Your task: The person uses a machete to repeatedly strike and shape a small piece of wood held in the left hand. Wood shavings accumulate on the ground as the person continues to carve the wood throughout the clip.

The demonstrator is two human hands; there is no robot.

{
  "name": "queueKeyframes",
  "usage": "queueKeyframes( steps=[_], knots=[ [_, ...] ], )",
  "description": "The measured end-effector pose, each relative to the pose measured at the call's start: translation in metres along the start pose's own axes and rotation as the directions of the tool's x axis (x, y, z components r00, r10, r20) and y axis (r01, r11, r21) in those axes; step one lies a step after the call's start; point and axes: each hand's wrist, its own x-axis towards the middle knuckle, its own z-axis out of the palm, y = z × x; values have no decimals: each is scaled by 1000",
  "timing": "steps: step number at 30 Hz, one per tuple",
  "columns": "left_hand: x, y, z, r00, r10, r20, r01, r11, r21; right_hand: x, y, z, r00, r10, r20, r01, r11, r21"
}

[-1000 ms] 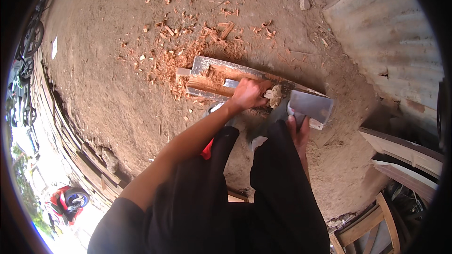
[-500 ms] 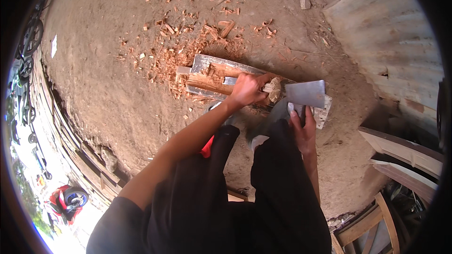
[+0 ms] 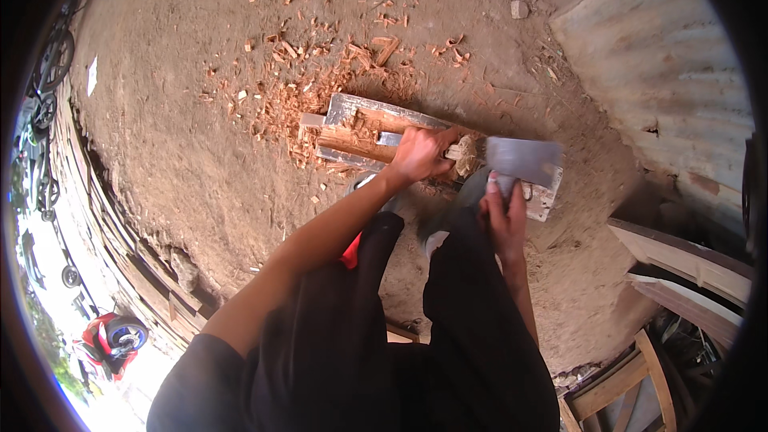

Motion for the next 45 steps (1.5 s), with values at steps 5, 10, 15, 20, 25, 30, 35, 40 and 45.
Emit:
queueKeyframes(
  steps=[5,10,15,20,25,30,35,40,45],
  knots=[
    [-7,-7,3,999,21,-26,-20,999,34,7,-18,-21,987,27,159,-14,996,-84],
    [-2,-1,1,999,4,-34,-5,1000,-10,11,8,-9,965,-251,69,259,955,-145],
    [-5,-3,-2,1000,-10,-3,10,1000,23,10,1,-19,994,-37,99,50,991,-126],
    [1,2,-2,999,5,-46,-5,1000,-17,7,25,2,994,-79,-80,77,997,-27],
    [-4,-5,-1,997,-43,66,40,998,42,20,8,-22,988,-46,147,59,995,-84],
    [0,-7,4,999,-16,42,15,999,37,15,20,-19,999,-45,-2,45,998,-39],
    [-12,-12,-5,997,-8,75,4,999,50,19,0,-17,978,-33,205,100,940,-325],
    [-10,-11,-7,992,-56,109,50,997,63,11,-7,-21,997,-56,50,54,998,34],
    [-9,-7,-11,991,-51,120,43,997,72,11,3,-7,990,-120,69,132,964,-229]
  ],
)
